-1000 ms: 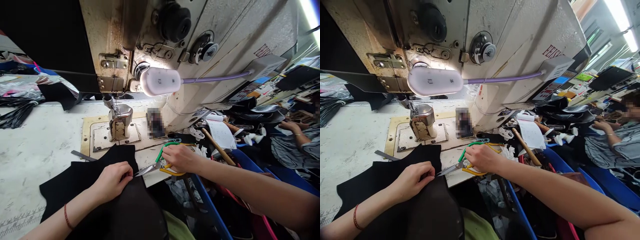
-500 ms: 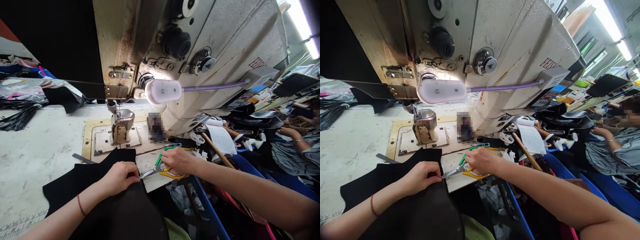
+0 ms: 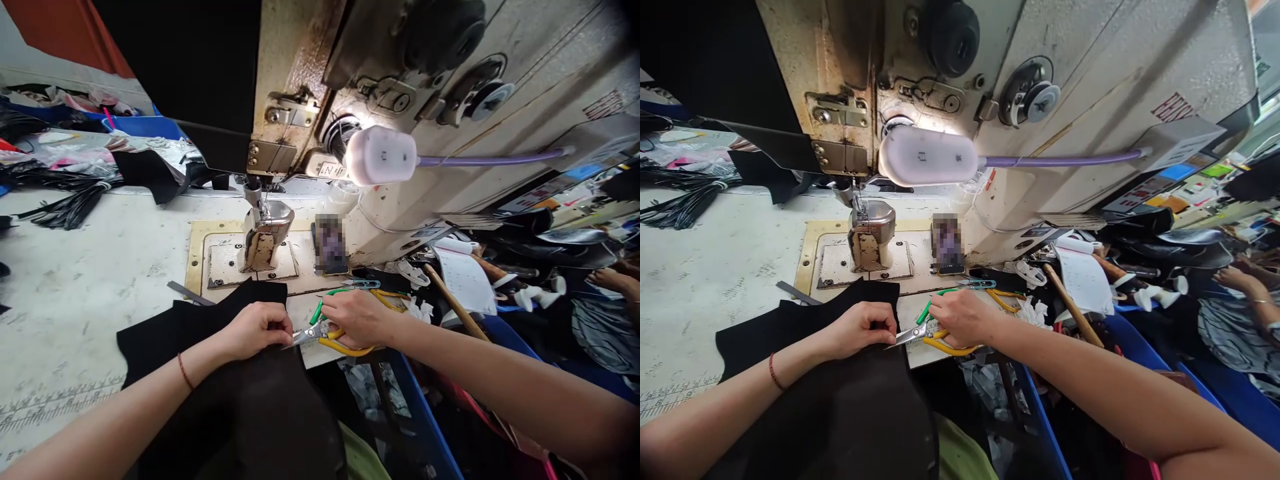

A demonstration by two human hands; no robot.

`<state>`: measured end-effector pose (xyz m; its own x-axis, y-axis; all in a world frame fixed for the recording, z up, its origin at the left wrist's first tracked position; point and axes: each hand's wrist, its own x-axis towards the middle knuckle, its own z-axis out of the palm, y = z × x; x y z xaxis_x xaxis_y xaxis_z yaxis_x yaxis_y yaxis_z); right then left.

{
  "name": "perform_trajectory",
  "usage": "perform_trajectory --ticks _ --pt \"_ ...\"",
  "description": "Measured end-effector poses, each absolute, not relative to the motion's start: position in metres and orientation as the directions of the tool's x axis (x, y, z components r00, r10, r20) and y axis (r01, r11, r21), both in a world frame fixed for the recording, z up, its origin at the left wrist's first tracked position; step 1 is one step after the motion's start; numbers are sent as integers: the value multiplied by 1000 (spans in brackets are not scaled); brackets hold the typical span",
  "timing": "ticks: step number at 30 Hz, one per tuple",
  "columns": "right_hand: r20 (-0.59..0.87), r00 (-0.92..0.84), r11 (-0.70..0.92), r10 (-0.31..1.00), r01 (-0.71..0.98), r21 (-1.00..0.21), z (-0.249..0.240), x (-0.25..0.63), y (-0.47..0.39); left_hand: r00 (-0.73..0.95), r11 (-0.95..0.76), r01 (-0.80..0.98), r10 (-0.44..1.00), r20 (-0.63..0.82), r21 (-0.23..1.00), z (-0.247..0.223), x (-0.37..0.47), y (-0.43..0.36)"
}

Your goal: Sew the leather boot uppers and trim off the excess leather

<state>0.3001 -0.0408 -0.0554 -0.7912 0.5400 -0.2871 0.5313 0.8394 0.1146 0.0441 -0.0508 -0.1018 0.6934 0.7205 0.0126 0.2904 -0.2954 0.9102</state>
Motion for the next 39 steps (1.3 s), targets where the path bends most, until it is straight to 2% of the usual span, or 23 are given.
perform_trajectory --ticks 16,39 --pt "-316 -825 881 468 465 91 -60 269 -38 595 -216 97 795 117 972 -103 40 -54" --pt "-352 -836 902 422 424 74 -68 251 -38 490 -69 -170 859 145 983 -108 34 -50"
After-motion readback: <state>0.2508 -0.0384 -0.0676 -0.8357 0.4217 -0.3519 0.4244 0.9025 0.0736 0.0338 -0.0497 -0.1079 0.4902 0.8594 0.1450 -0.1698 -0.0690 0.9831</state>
